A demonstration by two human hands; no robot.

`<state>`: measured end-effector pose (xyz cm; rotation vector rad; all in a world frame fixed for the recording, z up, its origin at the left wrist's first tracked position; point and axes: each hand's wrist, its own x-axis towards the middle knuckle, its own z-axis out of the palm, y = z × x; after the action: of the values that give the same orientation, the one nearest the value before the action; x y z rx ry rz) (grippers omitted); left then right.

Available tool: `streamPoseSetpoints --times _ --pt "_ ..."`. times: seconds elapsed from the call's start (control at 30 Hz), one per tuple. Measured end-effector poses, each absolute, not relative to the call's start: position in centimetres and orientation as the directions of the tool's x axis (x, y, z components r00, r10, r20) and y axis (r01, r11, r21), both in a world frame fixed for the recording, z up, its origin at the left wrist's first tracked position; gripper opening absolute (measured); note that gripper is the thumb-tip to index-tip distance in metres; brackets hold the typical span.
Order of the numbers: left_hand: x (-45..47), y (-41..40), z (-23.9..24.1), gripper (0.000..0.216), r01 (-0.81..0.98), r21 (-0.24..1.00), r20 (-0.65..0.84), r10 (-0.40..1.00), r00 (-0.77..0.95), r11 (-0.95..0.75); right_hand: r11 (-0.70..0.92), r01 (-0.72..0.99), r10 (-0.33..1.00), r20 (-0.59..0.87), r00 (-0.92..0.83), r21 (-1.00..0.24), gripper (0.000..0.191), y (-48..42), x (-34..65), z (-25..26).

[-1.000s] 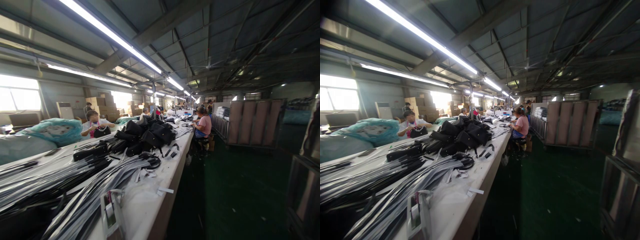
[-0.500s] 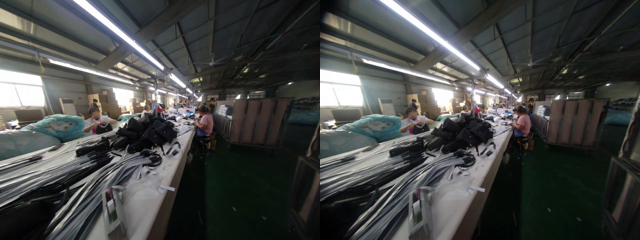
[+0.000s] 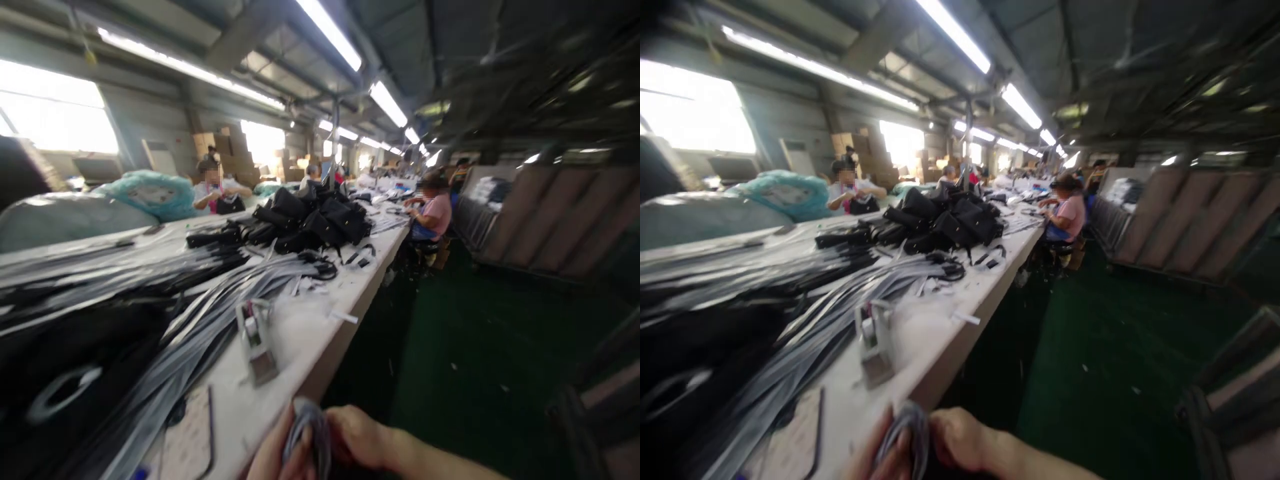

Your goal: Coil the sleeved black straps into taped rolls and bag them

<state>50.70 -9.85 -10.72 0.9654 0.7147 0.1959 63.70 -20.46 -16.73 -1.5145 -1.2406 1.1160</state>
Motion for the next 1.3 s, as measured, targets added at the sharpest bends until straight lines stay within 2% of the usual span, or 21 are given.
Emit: streamPoseSetpoints --times 0.03,0.1,0.17,0.23,0.27,0.33,0.4,0.5,0.57,0.63,0.67,0.73,0.8,0.83,0.9,1.0,1.07,1.13,1.2,1.3 --pt "50.6 -9.9 -11.4 0.047 0.129 0.761 -0.506 0.457 0.732 0.636 -0.152 0.098 0.986 -0.145 0.078 -0.983 0.077 -20.5 62.5 -17.4" --pt "50.4 -9.6 -13.0 0.062 0.029 0.668 -0.551 0.468 0.691 0.743 -0.157 -0.085 0.986 -0.161 0.046 -0.984 0.082 -20.4 60.5 -18.2" --pt "50.1 -9.1 -14.6 0.066 -0.196 0.495 -0.405 0.424 0.810 0.847 -0.132 -0.151 0.986 -0.145 0.082 -0.980 0.076 -20.0 59.5 -18.2" --pt "49.7 -8.8 -15.9 0.065 -0.298 0.391 -0.295 0.426 0.855 0.871 -0.124 -0.186 0.980 -0.150 0.130 -0.975 0.064 -19.6 59.4 -18.1" --pt "49.6 -8.8 -16.3 0.064 -0.314 0.380 -0.272 0.429 0.861 0.870 -0.137 -0.203 0.975 -0.169 0.147 -0.969 0.058 -19.5 59.5 -18.1" --pt "49.4 -9.1 -17.2 0.061 -0.318 0.408 -0.272 0.447 0.852 0.856 -0.174 -0.222 0.961 -0.215 0.176 -0.959 0.052 -19.5 60.0 -18.2" --pt "49.4 -9.5 -18.1 0.059 -0.314 0.458 -0.296 0.476 0.828 0.831 -0.194 -0.168 0.951 -0.228 0.210 -0.966 0.051 -19.8 60.6 -18.3" --pt "49.4 -9.6 -19.5 0.059 -0.298 0.576 -0.339 0.554 0.760 0.761 -0.228 0.063 0.952 -0.208 0.226 -0.972 0.050 -20.3 62.2 -17.9" --pt "49.3 -9.3 -19.9 0.058 -0.260 0.718 -0.346 0.655 0.672 0.646 -0.266 0.234 0.955 -0.223 0.195 -0.935 0.046 -20.5 63.5 -17.2" --pt "48.9 -8.7 -19.6 0.058 -0.174 0.849 -0.292 0.717 0.634 0.499 -0.300 0.350 0.954 -0.286 0.095 -0.887 0.044 -20.7 64.7 -16.3" --pt "48.7 -8.5 -19.3 0.057 -0.110 0.901 -0.246 0.701 0.669 0.420 -0.314 0.383 0.944 -0.330 0.025 -0.869 0.043 -20.8 65.1 -16.0" --pt "48.4 -8.1 -18.3 0.055 0.026 0.968 -0.168 0.561 0.810 0.251 -0.343 0.388 0.908 -0.408 -0.097 -0.856 0.044 -20.9 65.7 -15.8" --pt "48.3 -8.0 -17.4 0.048 0.105 0.988 -0.142 0.426 0.893 0.109 -0.362 0.329 0.899 -0.420 -0.126 -0.872 0.047 -20.9 66.0 -16.0" --pt "48.4 -8.1 -17.1 0.046 0.123 0.989 -0.144 0.413 0.899 0.077 -0.361 0.295 0.908 -0.406 -0.107 -0.885 0.049 -20.9 66.0 -16.3" --pt "48.8 -8.3 -16.9 0.046 0.122 0.988 -0.150 0.479 0.865 0.090 -0.314 0.272 0.940 -0.338 -0.046 -0.910 0.052 -20.9 65.8 -16.9" --pt "49.7 -8.9 -17.5 0.046 0.082 0.979 -0.183 0.644 0.743 0.184 -0.183 0.361 0.982 -0.185 0.031 -0.914 0.055 -20.6 65.2 -17.7" --pt "50.4 -9.5 -18.2 0.045 0.036 0.968 -0.217 0.750 0.624 0.250 -0.153 0.392 0.988 -0.129 0.086 -0.907 0.054 -20.5 64.7 -18.1" --pt "50.8 -10.2 -18.8 0.046 -0.010 0.956 -0.243 0.814 0.527 0.292 -0.201 0.355 0.976 -0.154 0.155 -0.913 0.053 -20.3 64.6 -18.2" --pt "50.7 -10.9 -19.2 0.046 -0.020 0.952 -0.253 0.825 0.506 0.304 -0.255 0.308 0.962 -0.207 0.179 -0.917 0.053 -20.1 65.3 -17.8" --pt "50.0 -11.9 -18.8 0.048 0.112 0.974 -0.224 0.754 0.617 0.198 -0.298 0.343 0.949 -0.314 0.009 -0.891 0.050 -19.9 67.6 -16.3"
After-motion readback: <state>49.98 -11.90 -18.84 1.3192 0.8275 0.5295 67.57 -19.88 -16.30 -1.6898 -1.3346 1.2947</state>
